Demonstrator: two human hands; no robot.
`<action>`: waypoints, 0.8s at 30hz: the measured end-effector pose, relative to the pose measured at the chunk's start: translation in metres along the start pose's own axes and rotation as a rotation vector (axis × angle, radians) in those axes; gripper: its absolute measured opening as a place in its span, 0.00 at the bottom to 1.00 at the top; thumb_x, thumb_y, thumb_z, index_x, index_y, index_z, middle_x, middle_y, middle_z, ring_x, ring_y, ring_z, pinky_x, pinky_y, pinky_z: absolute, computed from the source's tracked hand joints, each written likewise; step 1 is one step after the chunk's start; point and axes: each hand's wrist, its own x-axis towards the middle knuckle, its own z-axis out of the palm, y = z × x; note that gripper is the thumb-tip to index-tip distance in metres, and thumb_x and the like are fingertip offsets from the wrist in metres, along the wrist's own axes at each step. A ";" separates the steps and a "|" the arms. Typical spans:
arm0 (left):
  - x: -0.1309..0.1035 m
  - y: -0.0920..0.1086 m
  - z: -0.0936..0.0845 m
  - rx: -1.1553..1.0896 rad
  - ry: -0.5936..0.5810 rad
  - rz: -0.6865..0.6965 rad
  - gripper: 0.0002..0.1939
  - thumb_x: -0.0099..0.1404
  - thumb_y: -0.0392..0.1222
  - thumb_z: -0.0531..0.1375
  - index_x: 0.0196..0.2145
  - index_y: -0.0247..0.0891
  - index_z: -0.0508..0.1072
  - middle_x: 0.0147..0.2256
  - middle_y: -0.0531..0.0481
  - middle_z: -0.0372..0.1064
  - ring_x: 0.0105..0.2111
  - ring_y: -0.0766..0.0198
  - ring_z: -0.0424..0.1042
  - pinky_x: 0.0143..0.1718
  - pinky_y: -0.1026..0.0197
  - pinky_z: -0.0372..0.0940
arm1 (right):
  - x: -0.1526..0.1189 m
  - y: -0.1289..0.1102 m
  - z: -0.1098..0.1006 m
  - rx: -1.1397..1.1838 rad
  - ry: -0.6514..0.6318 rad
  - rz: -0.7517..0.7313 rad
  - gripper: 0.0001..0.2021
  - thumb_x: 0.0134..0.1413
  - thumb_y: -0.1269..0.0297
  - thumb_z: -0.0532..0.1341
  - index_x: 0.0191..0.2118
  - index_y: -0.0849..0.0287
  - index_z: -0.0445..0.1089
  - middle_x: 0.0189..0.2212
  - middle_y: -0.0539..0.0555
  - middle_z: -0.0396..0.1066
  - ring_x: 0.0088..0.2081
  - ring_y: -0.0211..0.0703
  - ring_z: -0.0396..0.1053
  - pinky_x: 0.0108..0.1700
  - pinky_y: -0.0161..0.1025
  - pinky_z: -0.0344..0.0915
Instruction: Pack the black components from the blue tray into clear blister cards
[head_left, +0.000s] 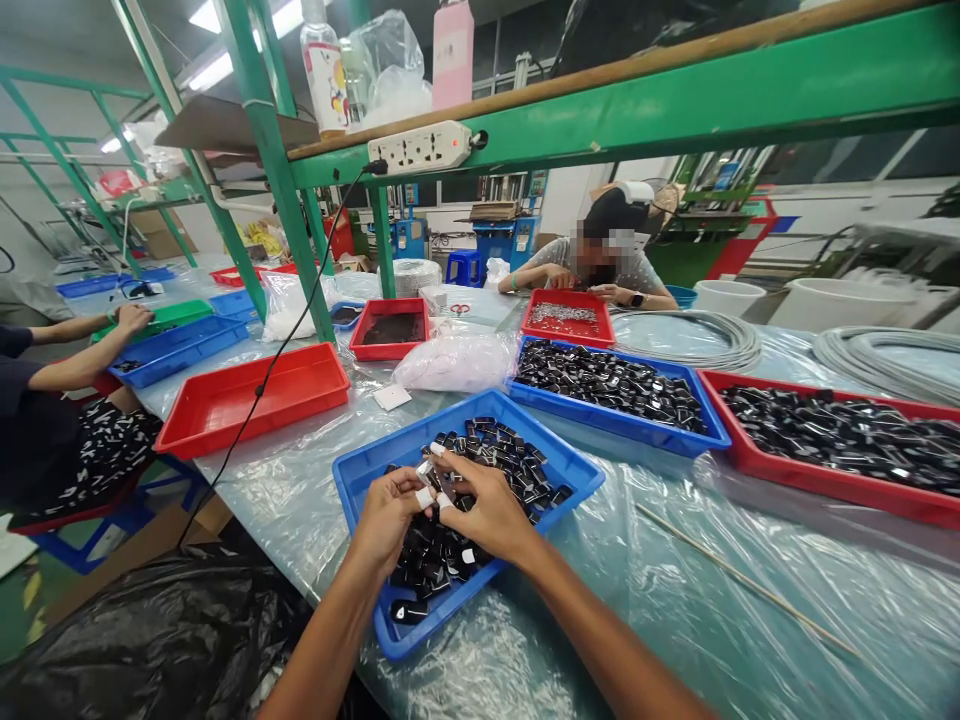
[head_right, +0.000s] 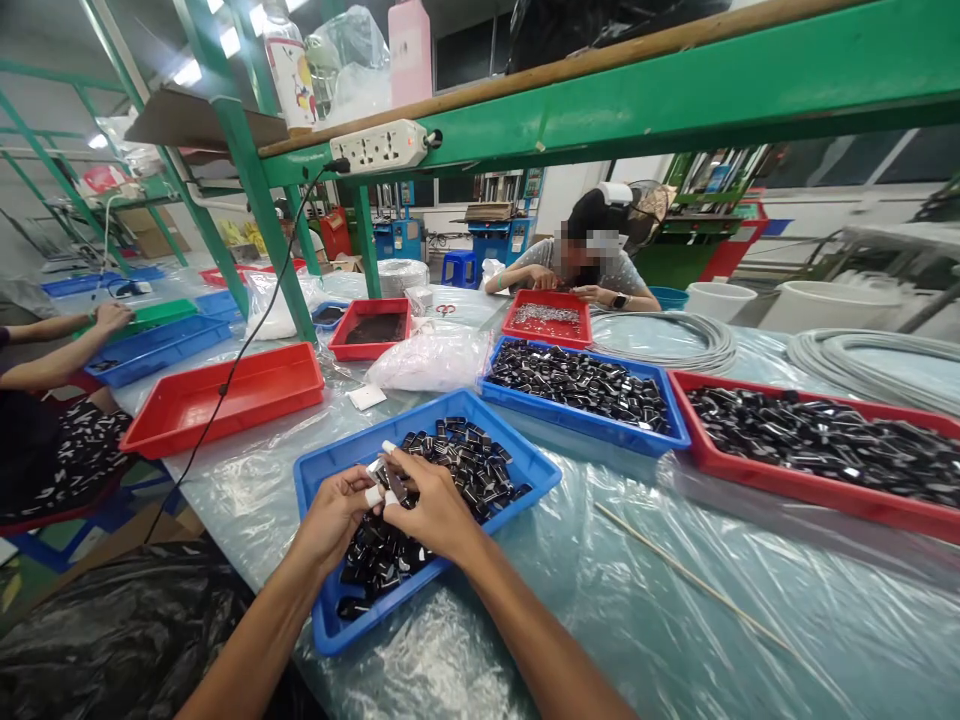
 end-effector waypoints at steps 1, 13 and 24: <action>0.000 -0.001 0.000 0.020 0.005 0.001 0.14 0.39 0.39 0.72 0.26 0.32 0.76 0.23 0.50 0.72 0.21 0.71 0.63 0.25 0.68 0.59 | -0.001 0.002 0.001 -0.012 -0.001 0.003 0.35 0.45 0.74 0.62 0.63 0.56 0.61 0.53 0.58 0.70 0.51 0.50 0.71 0.47 0.45 0.74; -0.006 -0.007 -0.003 0.275 -0.021 0.189 0.12 0.54 0.45 0.66 0.33 0.34 0.74 0.29 0.49 0.73 0.30 0.63 0.70 0.34 0.64 0.63 | -0.003 -0.009 0.001 -0.244 0.012 -0.097 0.23 0.52 0.73 0.58 0.55 0.58 0.66 0.48 0.58 0.72 0.50 0.49 0.70 0.54 0.48 0.68; -0.013 -0.004 0.002 0.341 -0.027 0.234 0.16 0.63 0.53 0.60 0.35 0.36 0.76 0.29 0.50 0.72 0.27 0.63 0.71 0.30 0.63 0.66 | -0.012 -0.020 -0.008 -0.242 0.003 -0.123 0.20 0.56 0.72 0.57 0.55 0.57 0.65 0.48 0.58 0.71 0.49 0.48 0.69 0.53 0.47 0.67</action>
